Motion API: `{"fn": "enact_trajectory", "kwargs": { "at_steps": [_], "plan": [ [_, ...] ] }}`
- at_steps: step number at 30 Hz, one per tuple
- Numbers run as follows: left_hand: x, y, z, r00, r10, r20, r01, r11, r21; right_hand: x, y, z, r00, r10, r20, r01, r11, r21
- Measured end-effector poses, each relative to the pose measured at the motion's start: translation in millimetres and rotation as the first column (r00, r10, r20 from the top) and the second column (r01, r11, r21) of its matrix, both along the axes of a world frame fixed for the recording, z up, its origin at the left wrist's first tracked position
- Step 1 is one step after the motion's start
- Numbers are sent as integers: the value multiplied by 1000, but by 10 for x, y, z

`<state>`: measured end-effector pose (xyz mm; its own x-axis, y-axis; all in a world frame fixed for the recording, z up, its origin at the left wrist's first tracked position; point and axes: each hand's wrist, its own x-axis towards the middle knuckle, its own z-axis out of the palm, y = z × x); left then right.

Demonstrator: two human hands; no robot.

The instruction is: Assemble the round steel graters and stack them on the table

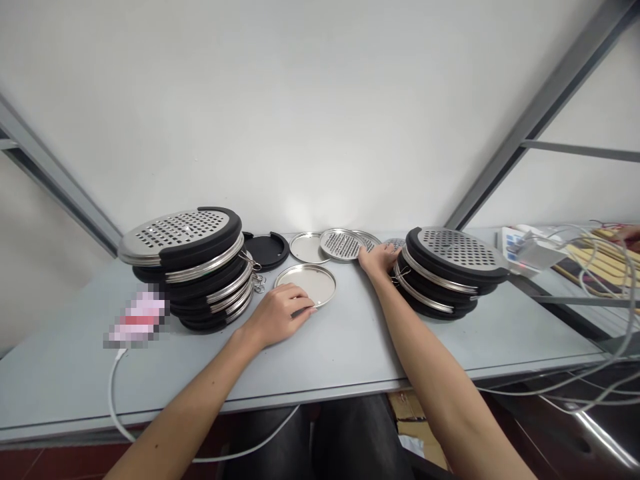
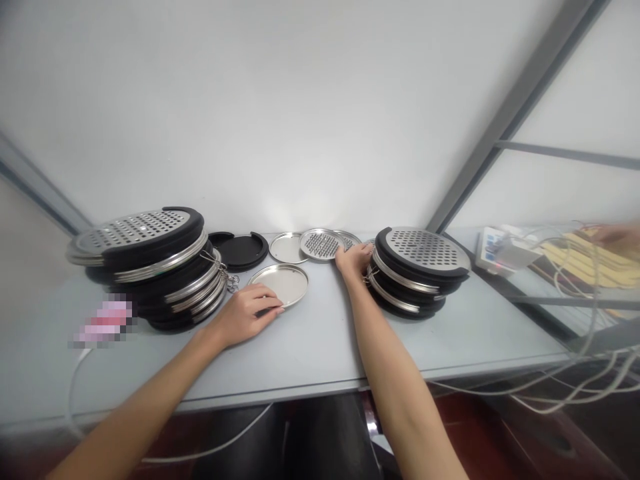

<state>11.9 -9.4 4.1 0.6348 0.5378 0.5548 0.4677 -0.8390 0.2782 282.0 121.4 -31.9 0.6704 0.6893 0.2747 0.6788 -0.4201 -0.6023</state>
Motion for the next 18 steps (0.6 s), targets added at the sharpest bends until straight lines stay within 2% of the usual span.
{"fn": "enact_trajectory", "kwargs": {
  "at_steps": [8,14,18],
  "plan": [
    [-3,1,-2,1000,-3,3,3,1000,-8,-1,-2,-13,1000,-3,6,3,1000,9],
    [-3,-3,2,1000,-8,2,8,1000,-6,14,14,-26,1000,-6,-18,7,997,71],
    [-1,0,4,1000,-6,5,6,1000,-2,19,23,-42,1000,-5,-16,5,999,48]
  ]
}}
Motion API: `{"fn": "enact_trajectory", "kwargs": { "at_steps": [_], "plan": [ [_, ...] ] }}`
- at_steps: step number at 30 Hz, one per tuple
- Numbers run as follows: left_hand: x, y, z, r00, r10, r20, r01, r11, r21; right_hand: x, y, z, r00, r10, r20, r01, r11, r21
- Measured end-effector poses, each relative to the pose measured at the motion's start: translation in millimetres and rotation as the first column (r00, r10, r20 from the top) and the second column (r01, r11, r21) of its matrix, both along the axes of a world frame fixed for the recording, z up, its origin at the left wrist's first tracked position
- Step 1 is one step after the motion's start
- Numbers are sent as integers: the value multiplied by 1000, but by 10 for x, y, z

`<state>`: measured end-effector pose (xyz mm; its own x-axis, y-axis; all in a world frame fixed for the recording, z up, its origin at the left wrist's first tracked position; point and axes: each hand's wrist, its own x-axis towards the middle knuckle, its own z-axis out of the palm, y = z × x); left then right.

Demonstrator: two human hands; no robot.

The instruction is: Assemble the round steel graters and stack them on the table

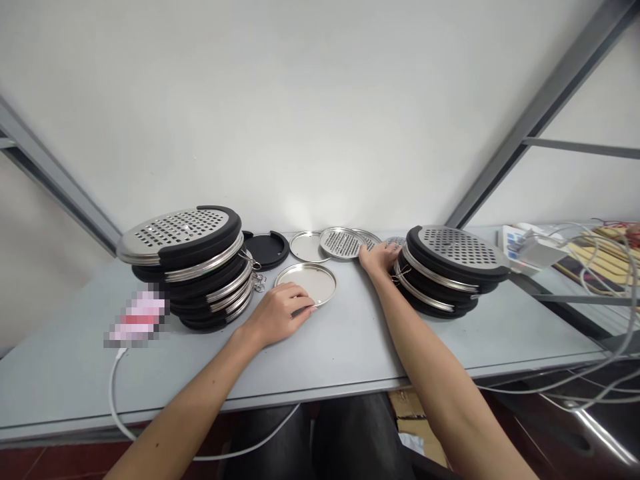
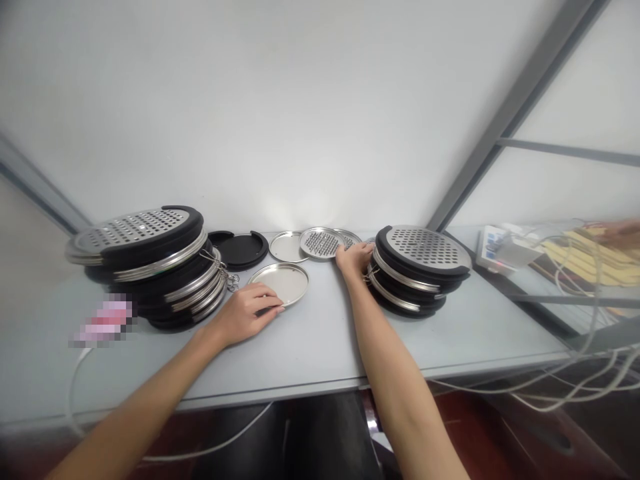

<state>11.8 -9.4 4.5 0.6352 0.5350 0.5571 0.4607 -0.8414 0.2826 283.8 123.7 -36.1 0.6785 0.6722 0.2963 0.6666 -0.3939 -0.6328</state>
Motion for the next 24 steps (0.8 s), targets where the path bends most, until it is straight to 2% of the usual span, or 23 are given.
{"fn": "enact_trajectory", "kwargs": {
  "at_steps": [10,17,24],
  "plan": [
    [4,3,-4,1000,3,4,-3,1000,-1,9,5,10,1000,17,22,-15,998,-63],
    [2,-9,13,1000,7,0,-7,1000,0,15,0,14,1000,7,13,-7,1000,4],
    [5,-11,18,1000,3,-2,-3,1000,4,60,36,79,998,-18,-64,24,996,90]
  ]
}}
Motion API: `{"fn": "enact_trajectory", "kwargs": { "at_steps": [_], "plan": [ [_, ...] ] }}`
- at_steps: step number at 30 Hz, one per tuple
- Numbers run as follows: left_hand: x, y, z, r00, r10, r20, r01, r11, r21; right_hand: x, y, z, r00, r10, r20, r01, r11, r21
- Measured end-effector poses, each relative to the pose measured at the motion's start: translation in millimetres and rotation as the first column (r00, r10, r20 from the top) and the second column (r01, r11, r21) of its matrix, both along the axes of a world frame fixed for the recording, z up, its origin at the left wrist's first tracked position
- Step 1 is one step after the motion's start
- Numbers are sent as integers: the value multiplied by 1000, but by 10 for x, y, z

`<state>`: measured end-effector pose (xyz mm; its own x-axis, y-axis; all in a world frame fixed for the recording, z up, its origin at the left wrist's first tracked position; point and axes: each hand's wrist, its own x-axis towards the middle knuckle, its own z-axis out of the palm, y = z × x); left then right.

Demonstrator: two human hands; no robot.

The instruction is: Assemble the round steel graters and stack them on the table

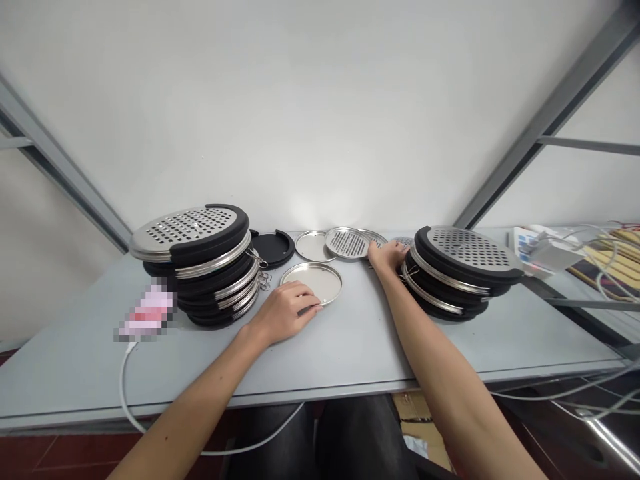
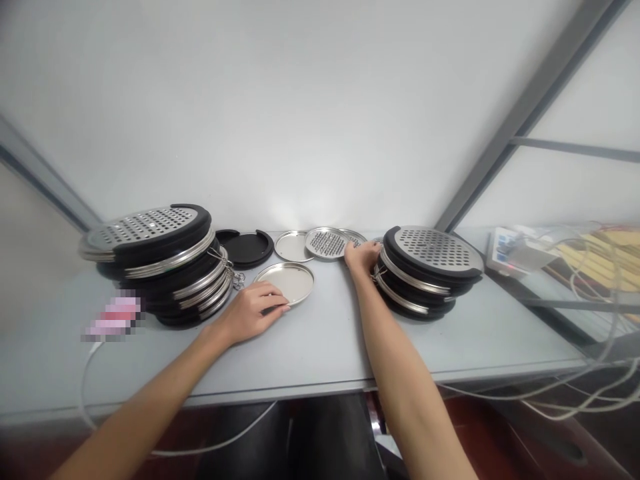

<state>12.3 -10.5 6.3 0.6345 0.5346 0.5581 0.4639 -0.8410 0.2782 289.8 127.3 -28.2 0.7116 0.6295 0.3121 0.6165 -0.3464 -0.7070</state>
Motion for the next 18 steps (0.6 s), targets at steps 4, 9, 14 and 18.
{"fn": "enact_trajectory", "kwargs": {
  "at_steps": [4,9,14,18],
  "plan": [
    [3,1,-3,1000,1,-2,-1,1000,-5,-6,18,48,999,-18,-35,18,1000,6],
    [5,2,3,1000,0,-4,0,1000,-3,14,37,62,997,-17,-81,19,1000,25],
    [4,3,3,1000,-3,-6,3,1000,1,39,54,59,992,-27,-127,34,998,54],
    [1,1,-7,1000,6,-9,-6,1000,-7,31,48,95,987,-36,-157,47,997,67]
  ]
}}
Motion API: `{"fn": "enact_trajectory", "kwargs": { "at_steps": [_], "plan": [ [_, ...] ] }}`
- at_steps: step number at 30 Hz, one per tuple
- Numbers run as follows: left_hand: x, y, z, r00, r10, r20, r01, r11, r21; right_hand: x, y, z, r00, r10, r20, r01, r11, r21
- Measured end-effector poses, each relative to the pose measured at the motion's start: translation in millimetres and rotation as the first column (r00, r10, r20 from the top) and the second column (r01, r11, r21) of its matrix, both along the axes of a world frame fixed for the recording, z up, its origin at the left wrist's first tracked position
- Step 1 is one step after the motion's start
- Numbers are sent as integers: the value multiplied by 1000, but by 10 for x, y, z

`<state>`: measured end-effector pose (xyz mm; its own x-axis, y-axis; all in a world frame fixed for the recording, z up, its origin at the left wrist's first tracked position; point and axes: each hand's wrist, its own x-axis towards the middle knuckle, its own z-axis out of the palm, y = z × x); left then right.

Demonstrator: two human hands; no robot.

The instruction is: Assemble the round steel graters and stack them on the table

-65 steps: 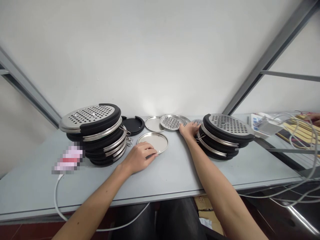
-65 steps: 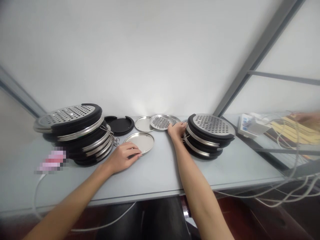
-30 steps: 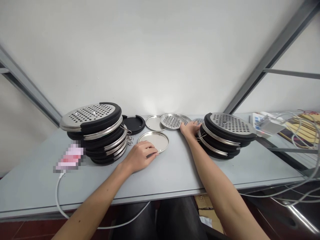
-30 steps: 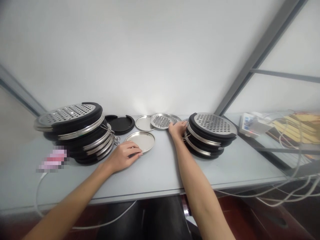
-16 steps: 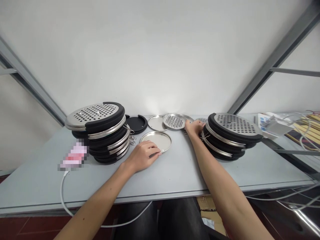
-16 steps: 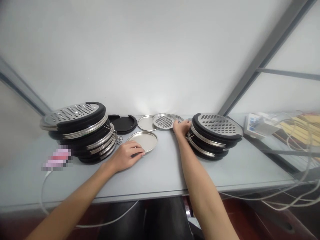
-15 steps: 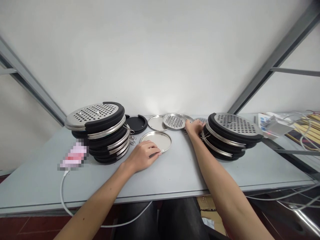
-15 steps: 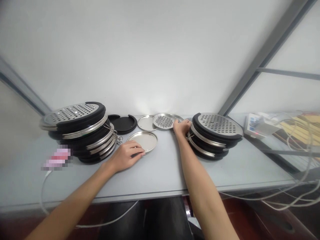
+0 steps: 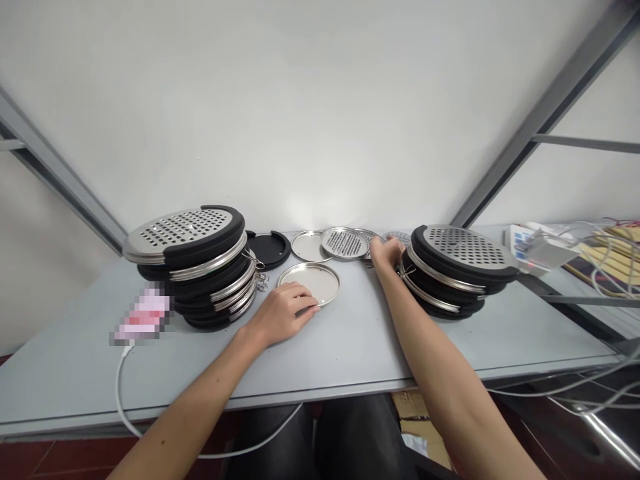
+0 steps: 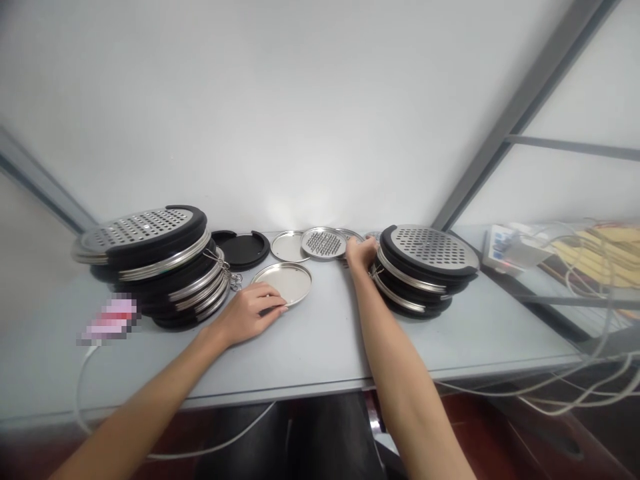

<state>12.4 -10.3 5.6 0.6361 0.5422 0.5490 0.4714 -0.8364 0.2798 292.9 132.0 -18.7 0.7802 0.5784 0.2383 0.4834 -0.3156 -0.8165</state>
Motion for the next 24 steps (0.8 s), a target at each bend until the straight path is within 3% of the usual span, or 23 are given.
{"fn": "enact_trajectory", "kwargs": {
  "at_steps": [12,24],
  "plan": [
    [-9,14,-19,1000,-7,2,7,1000,-5,-25,-5,94,996,35,-76,-27,994,103],
    [3,18,-26,1000,1,-15,-1,1000,-6,-17,89,179,953,96,-286,16,930,367]
  ]
}}
